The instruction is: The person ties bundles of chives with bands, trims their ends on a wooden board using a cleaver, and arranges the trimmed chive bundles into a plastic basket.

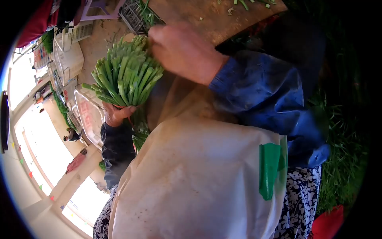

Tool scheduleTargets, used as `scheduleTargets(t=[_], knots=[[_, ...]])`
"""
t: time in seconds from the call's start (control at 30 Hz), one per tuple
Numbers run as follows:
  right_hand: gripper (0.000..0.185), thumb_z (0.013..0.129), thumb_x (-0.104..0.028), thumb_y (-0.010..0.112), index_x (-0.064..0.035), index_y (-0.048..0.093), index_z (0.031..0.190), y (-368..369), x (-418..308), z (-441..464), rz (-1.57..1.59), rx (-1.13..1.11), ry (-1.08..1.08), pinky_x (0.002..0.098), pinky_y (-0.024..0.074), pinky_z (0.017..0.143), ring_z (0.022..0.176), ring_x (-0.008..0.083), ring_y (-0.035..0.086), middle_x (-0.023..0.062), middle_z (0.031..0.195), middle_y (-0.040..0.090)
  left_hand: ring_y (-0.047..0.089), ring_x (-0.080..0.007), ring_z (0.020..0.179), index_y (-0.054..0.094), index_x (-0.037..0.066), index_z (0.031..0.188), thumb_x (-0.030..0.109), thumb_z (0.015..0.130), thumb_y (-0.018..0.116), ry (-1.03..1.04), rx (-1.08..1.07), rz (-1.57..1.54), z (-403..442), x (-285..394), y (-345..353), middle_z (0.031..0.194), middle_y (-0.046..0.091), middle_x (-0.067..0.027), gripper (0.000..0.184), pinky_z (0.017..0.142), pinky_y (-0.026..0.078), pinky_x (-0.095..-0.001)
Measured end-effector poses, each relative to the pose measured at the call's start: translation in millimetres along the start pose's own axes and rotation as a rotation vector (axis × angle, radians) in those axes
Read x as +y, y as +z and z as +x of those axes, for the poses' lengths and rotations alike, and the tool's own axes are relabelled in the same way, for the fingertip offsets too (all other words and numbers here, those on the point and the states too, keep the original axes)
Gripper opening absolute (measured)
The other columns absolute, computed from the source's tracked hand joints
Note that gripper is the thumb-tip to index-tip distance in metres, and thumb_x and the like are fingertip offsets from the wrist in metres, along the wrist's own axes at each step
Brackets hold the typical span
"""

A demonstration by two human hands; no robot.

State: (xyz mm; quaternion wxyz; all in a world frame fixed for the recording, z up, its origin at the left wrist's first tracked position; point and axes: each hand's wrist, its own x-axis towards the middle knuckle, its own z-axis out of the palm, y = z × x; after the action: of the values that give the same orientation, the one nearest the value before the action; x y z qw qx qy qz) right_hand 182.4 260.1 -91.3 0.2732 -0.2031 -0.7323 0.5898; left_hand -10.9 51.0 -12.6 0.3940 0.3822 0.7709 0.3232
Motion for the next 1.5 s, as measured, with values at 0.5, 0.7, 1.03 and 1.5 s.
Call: scheduleTargets(t=[0.5,0.7,1.03,1.5], knots=[[0.016,0.085,-0.005,0.061,-0.0009,0.059,0.101,-32.1,-1.5,-39.2,-0.302,-0.063,0.147,0.0335,0.0475,0.062,0.063,0.0252,0.059,0.0183,0.075,0.062,0.062,-0.0293,0.109,0.051,-0.002,0.131,0.031,0.044,0.085,0.005,0.076,0.087,-4.5,-2.7,1.3,0.115,0.064,-0.0166,0.099,0.098,0.045,-0.0380],[0.026,0.084,-0.004,0.062,-0.0031,0.058,0.110,-16.3,-2.9,-2.7,0.019,0.018,0.144,0.0309,0.0485,0.066,0.068,0.0191,0.060,0.0160,0.076,0.062,0.062,-0.0331,0.103,0.050,-0.003,0.130,0.043,0.049,0.082,0.111,0.083,0.259,-11.4,-8.2,2.1,0.114,0.063,-0.0184,0.099,0.092,0.047,-0.0409],[0.017,0.095,-0.018,0.057,-0.0011,0.060,0.094,-18.2,39.1,20.9,-0.260,-0.020,0.145,0.0290,0.0463,0.066,0.073,0.0119,0.059,0.0044,0.074,0.061,0.063,-0.0370,0.095,0.049,-0.005,0.129,0.073,0.065,0.070,0.476,0.198,0.509,-9.3,-2.0,11.6,0.110,0.062,-0.0212,0.103,0.082,0.049,-0.0438],[0.007,0.081,0.000,0.058,0.0014,0.058,0.088,-22.7,-70.8,12.0,-0.118,0.191,-0.131,0.0328,0.0472,0.072,0.077,0.0234,0.059,0.0114,0.079,0.060,0.062,-0.0361,0.102,0.050,-0.003,0.129,0.050,0.053,0.079,-0.003,0.071,0.213,-18.6,-10.0,4.1,0.113,0.063,-0.0197,0.098,0.089,0.047,-0.0429]])
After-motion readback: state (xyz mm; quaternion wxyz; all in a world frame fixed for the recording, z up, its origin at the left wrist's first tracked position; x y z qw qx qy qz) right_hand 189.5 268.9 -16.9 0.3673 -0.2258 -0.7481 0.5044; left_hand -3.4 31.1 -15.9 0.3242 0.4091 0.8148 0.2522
